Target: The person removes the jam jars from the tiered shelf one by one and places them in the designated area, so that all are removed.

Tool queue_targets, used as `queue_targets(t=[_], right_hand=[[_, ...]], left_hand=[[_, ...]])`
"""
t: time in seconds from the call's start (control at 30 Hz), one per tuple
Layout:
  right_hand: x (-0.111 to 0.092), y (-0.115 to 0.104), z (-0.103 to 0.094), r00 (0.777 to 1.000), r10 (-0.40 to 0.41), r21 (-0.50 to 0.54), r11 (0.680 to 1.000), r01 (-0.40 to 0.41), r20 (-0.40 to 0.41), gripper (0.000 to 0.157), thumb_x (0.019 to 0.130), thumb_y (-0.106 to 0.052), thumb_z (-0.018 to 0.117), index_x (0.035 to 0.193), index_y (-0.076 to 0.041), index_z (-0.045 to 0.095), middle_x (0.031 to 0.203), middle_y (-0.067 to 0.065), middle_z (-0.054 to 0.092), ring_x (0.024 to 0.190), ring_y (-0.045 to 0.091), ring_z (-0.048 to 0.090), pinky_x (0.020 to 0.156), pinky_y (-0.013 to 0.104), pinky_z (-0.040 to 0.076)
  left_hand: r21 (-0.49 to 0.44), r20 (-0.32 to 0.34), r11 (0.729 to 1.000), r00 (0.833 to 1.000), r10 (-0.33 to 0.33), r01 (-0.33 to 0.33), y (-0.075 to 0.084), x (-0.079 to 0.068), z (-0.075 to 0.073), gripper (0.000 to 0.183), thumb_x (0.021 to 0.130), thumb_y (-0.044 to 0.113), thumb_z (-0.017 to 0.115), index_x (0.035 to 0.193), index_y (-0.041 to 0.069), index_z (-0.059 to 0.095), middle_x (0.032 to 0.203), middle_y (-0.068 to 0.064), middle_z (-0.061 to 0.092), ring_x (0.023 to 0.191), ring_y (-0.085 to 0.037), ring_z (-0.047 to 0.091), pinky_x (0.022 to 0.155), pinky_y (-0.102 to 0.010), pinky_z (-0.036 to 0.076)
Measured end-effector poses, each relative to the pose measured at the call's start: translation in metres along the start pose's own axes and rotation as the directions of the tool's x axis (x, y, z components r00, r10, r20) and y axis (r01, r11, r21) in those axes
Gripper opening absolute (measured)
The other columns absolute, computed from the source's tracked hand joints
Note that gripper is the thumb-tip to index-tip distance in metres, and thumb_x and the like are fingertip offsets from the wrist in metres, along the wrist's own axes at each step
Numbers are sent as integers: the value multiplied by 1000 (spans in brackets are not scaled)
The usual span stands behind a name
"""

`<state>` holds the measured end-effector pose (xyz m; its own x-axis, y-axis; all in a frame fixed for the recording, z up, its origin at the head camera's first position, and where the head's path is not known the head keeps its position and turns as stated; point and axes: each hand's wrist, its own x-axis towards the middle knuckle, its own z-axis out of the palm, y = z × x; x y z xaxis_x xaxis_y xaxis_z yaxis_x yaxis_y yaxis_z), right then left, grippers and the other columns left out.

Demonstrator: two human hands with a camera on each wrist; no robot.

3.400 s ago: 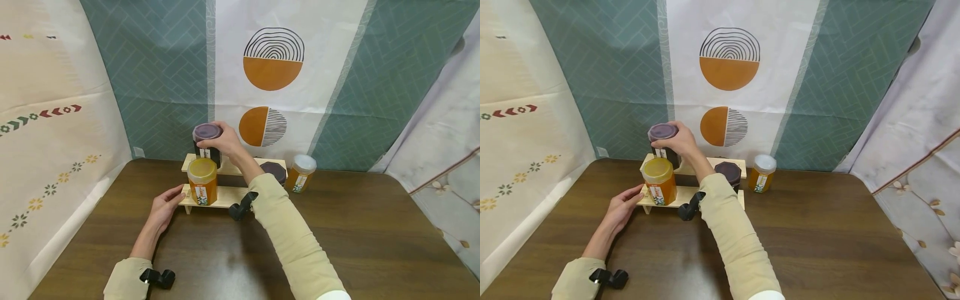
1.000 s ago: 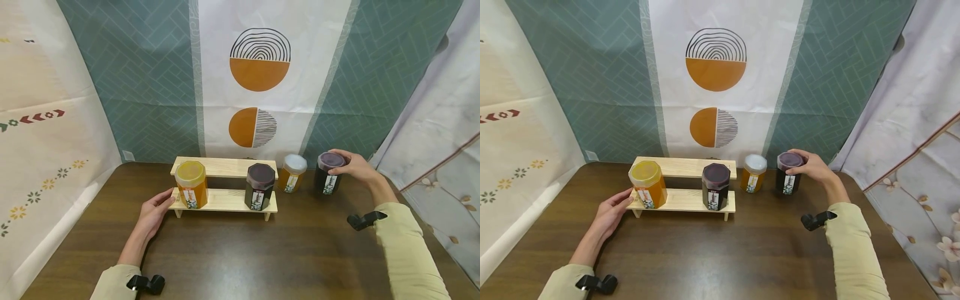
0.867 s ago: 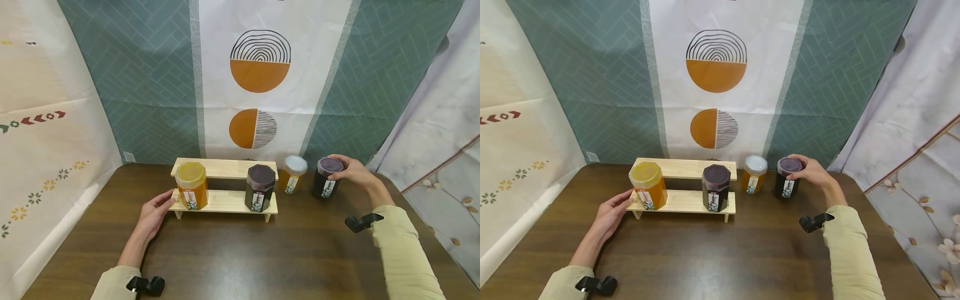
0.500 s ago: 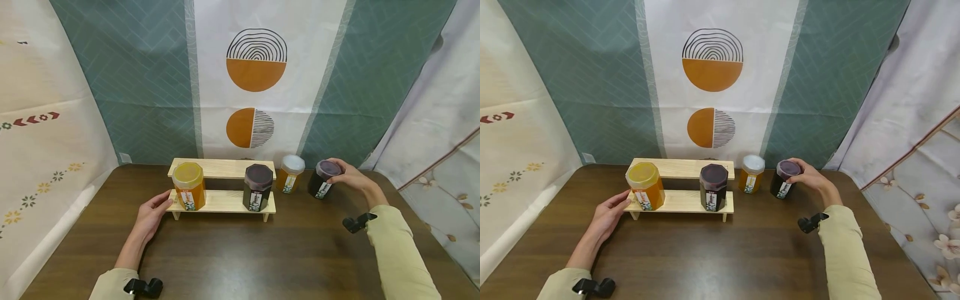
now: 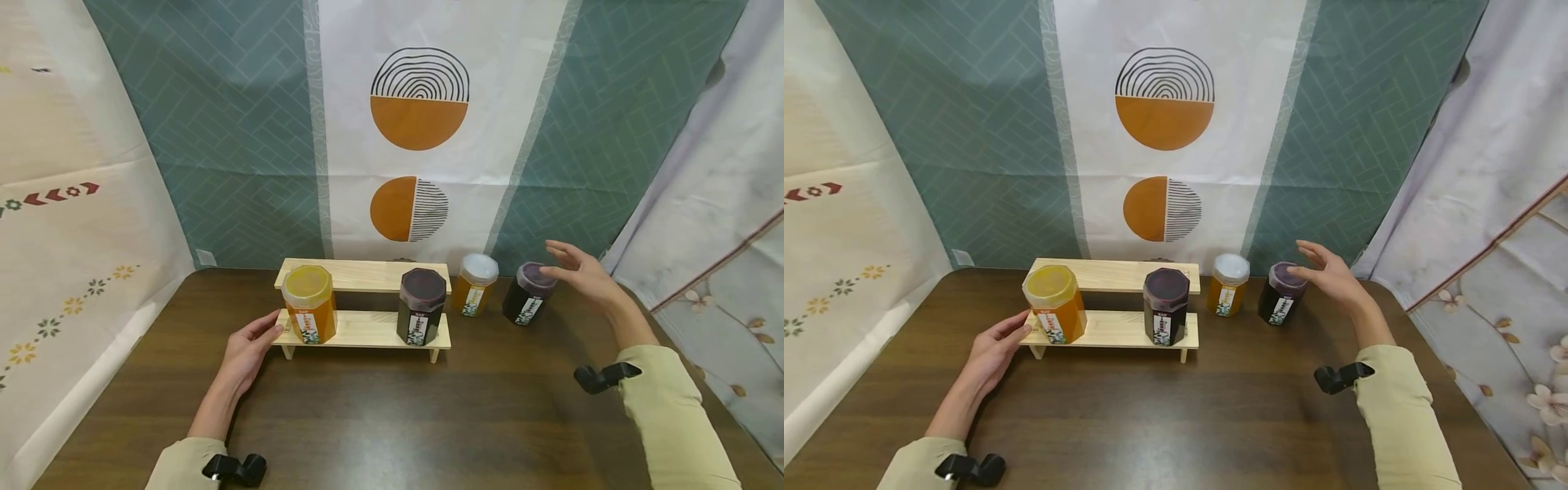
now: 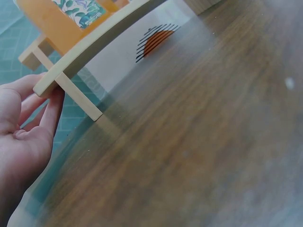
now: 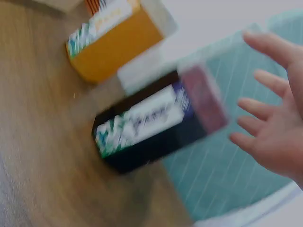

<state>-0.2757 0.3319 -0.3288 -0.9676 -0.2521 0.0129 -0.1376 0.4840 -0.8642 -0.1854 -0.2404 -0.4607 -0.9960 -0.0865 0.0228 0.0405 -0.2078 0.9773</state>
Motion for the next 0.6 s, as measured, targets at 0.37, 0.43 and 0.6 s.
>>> queue_targets(t=[0.37, 0.43, 0.6], right_hand=[[-15, -65, 69, 991, -117, -64, 992, 113, -63, 56, 96, -22, 62, 143, 0, 41, 140, 22, 46, 127, 38, 44, 99, 47, 41], [-15, -71, 86, 992, -123, -35, 992, 122, -38, 57, 95, -21, 65, 142, 0, 41, 140, 22, 46, 125, 39, 46, 99, 47, 42], [-13, -79, 125, 991, -131, 43, 991, 129, 34, 62, 91, -21, 70, 142, -2, 41, 142, 19, 43, 130, 41, 40, 104, 54, 35]], left_hand=[[-8, -6, 1000, 1000, -9, 9, 0, 0, -3, 38, 94, 7, 63, 131, 0, 58, 110, 10, 63, 105, -4, 56, 87, -18, 47], [-6, -6, 1000, 1000, -11, 11, 1, -1, -3, 38, 95, 7, 63, 131, 1, 58, 110, 10, 63, 105, -4, 56, 87, -17, 47], [4, -12, 1000, 1000, -22, 22, 1, 0, 1, 42, 94, 8, 64, 134, -1, 55, 112, 11, 62, 106, -4, 55, 88, -17, 46]])
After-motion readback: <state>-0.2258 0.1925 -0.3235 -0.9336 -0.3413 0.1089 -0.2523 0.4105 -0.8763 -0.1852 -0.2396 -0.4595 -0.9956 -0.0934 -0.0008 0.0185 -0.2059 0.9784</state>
